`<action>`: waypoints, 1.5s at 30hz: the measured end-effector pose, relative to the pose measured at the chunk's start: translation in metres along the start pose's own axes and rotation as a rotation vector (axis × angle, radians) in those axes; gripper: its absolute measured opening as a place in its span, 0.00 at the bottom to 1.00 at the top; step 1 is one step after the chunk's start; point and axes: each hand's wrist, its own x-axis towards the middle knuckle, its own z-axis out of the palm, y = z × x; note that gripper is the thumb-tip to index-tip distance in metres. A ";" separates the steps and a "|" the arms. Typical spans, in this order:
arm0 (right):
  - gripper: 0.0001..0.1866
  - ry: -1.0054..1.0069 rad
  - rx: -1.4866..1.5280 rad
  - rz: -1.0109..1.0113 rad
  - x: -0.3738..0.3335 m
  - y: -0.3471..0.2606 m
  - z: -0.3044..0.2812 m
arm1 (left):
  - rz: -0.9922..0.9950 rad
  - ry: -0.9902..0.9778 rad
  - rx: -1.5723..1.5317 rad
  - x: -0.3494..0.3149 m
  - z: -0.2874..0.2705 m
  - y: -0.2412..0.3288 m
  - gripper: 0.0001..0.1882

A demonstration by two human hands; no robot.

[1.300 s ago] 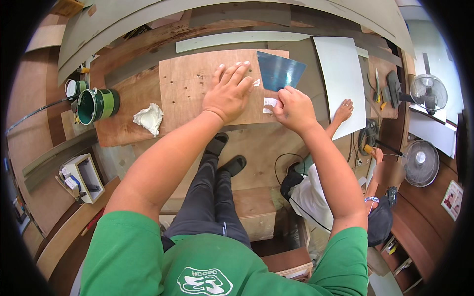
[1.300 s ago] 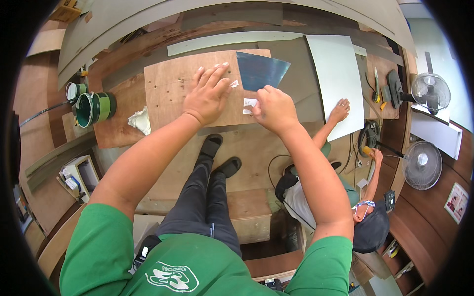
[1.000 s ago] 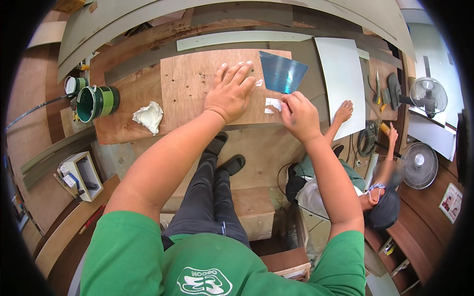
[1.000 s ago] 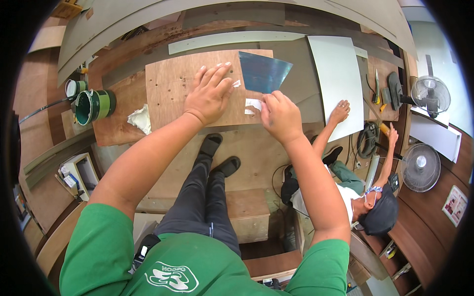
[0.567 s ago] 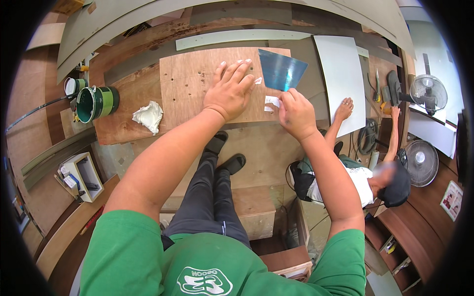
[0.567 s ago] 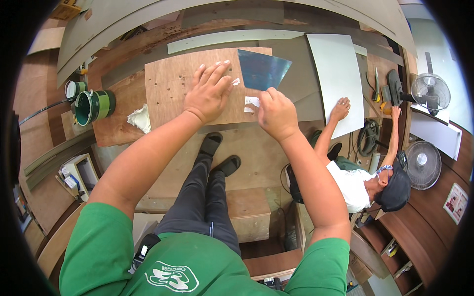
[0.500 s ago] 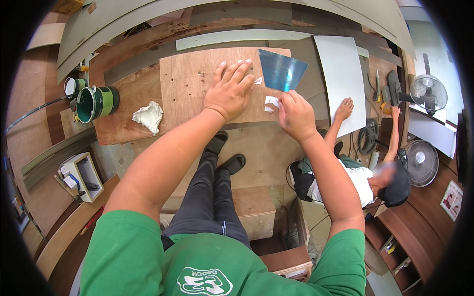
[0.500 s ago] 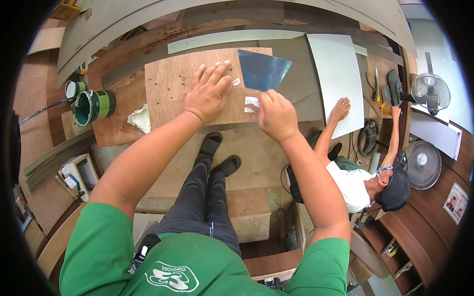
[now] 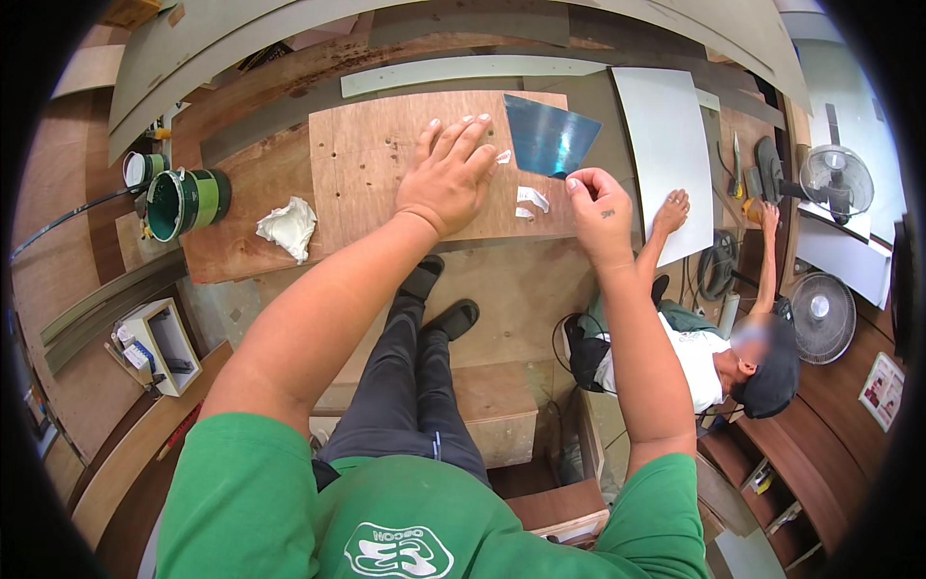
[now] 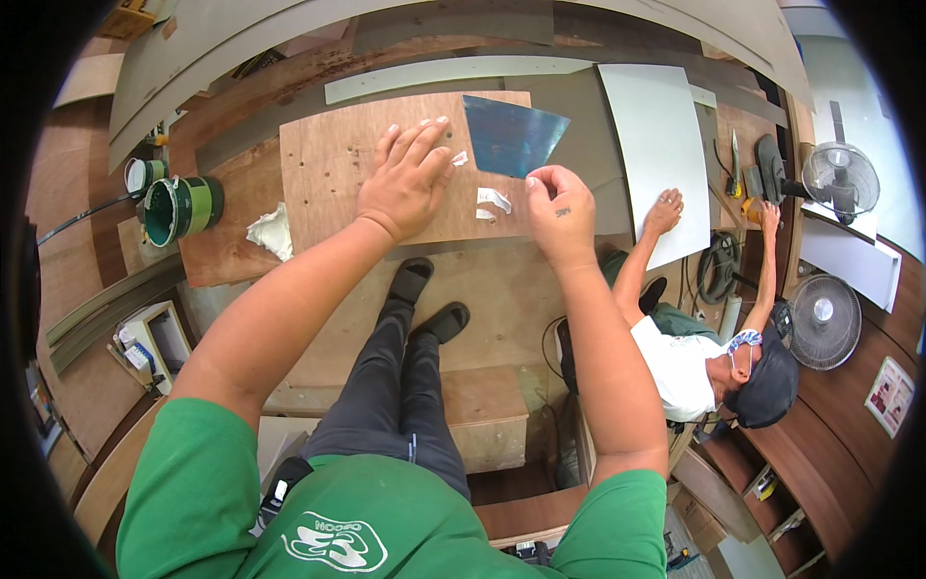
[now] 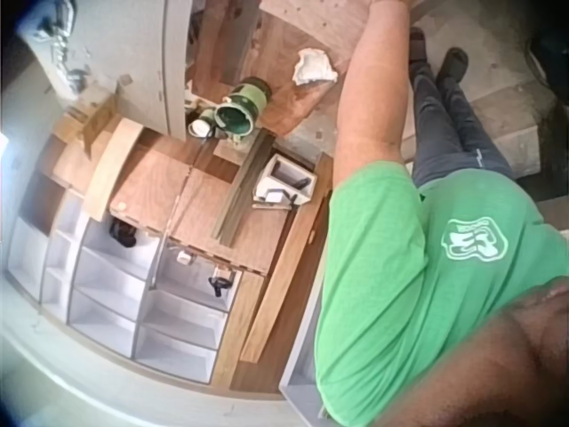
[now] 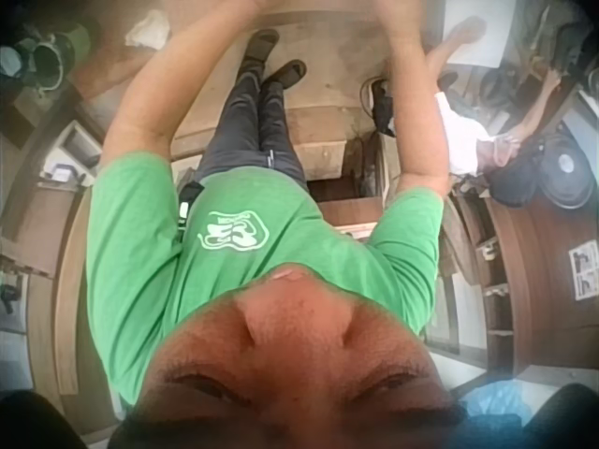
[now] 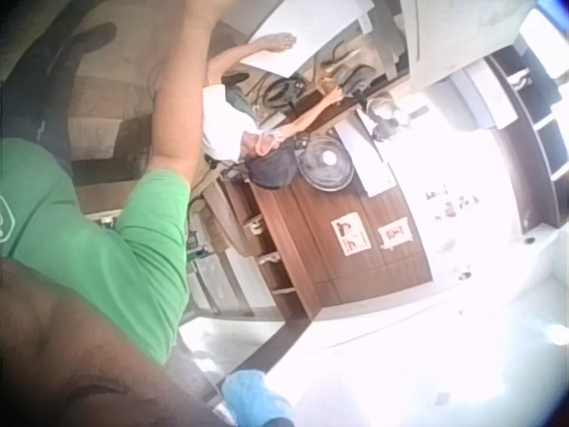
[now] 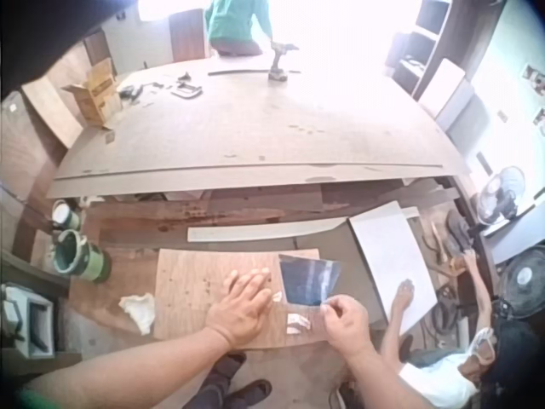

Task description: The person applies a liquid from a metal container onto a small piece of wood and spreads it across the surface with a scraper.

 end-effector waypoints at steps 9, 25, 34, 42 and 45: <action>0.08 -0.358 -0.709 -0.346 0.000 -0.015 -0.009 | 0.001 0.011 -0.013 0.000 -0.001 0.001 0.11; 0.10 -0.409 -0.308 0.256 0.026 -0.031 0.016 | 0.001 0.017 -0.002 0.001 0.000 0.001 0.11; 0.10 -0.283 -0.659 -0.166 0.025 -0.025 -0.021 | -0.009 0.007 -0.013 0.001 -0.004 0.001 0.11; 0.08 -0.243 -0.695 -0.372 -0.011 -0.013 0.001 | -0.002 0.015 -0.015 0.000 -0.001 0.001 0.11; 0.08 -0.196 -0.781 -0.384 -0.013 -0.011 0.007 | 0.000 0.015 -0.006 0.000 -0.002 0.001 0.11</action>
